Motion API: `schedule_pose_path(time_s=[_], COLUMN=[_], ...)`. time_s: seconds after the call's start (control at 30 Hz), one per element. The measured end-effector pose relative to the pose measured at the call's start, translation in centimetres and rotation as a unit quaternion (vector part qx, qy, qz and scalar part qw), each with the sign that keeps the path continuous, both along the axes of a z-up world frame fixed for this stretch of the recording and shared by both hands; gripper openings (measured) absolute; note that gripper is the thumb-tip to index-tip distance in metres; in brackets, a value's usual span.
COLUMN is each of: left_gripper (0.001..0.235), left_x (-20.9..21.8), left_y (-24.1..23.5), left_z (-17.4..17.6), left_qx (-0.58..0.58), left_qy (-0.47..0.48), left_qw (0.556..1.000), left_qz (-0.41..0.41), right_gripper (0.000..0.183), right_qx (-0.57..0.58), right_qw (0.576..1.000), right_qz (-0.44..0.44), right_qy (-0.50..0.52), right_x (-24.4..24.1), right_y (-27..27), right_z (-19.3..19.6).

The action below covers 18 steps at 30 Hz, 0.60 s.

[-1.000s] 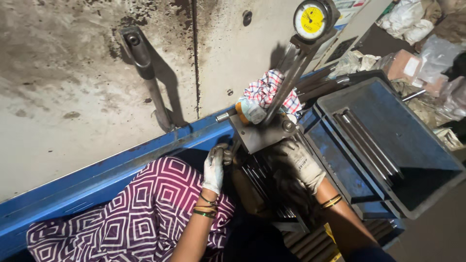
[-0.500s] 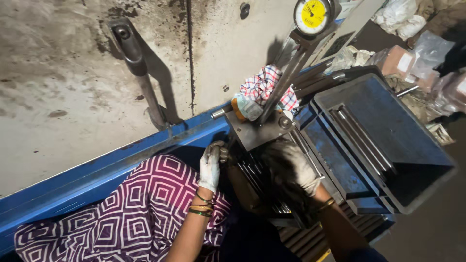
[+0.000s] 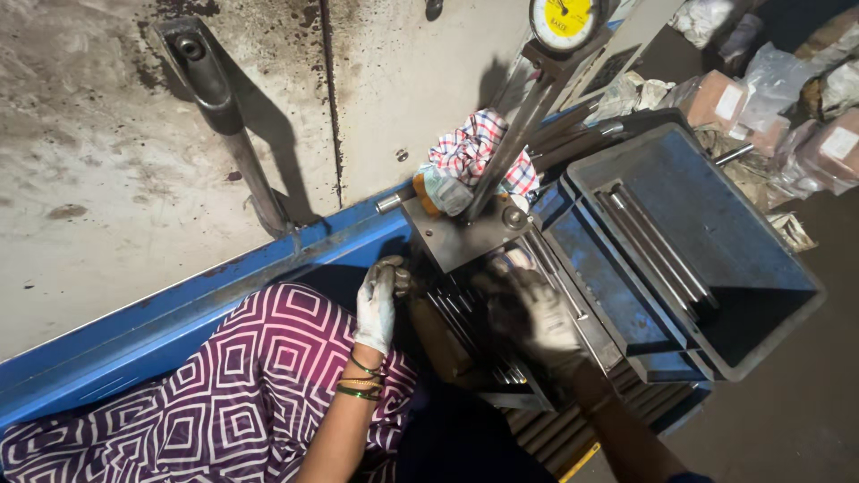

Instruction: The person operates a metal forming machine by inserting cylindrical metal rods into the machine, closing the door, and actuating the machine with a lever. The person then removes the processed rods and places them into a nearby bin. This process is repeated multiple times.

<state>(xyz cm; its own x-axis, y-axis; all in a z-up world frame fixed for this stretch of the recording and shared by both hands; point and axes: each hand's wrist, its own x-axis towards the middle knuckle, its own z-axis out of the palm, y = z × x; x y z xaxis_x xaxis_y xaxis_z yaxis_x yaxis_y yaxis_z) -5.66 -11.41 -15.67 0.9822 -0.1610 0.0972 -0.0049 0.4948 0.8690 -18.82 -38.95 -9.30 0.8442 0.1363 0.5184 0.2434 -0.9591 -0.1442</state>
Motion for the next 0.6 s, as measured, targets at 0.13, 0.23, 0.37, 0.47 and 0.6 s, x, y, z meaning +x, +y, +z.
schedule_pose_path(time_s=[0.13, 0.23, 0.37, 0.47, 0.6], left_gripper=[0.033, 0.034, 0.034, 0.034, 0.034], left_x=[-0.2, -0.1, 0.0, 0.0, 0.2], left_y=[0.2, 0.2, 0.1, 0.1, 0.0], left_z=[0.2, 0.3, 0.1, -0.3, -0.4], left_qx=[0.002, 0.003, -0.013, -0.003, -0.016], left_qy=[0.004, 0.017, 0.011, 0.003, 0.000], left_qw=[1.000, 1.000, 1.000, 1.000, 1.000], left_qz=[-0.005, -0.008, -0.011, -0.008, -0.011], right_gripper=[0.068, 0.073, 0.062, 0.059, 0.022], right_qx=[-0.146, -0.053, 0.145, 0.314, 0.266], right_qw=[0.987, 0.996, 0.984, 0.929, 0.962], right_qz=[-0.025, -0.052, 0.055, 0.171, 0.066], right_qy=[0.057, 0.047, 0.086, 0.093, -0.001], right_x=[1.4, 2.8, 3.3, 2.5, 1.9], right_y=[1.1, 1.2, 0.6, -1.0, -4.7], right_z=[-2.8, -3.4, -2.2, -0.6, 2.3])
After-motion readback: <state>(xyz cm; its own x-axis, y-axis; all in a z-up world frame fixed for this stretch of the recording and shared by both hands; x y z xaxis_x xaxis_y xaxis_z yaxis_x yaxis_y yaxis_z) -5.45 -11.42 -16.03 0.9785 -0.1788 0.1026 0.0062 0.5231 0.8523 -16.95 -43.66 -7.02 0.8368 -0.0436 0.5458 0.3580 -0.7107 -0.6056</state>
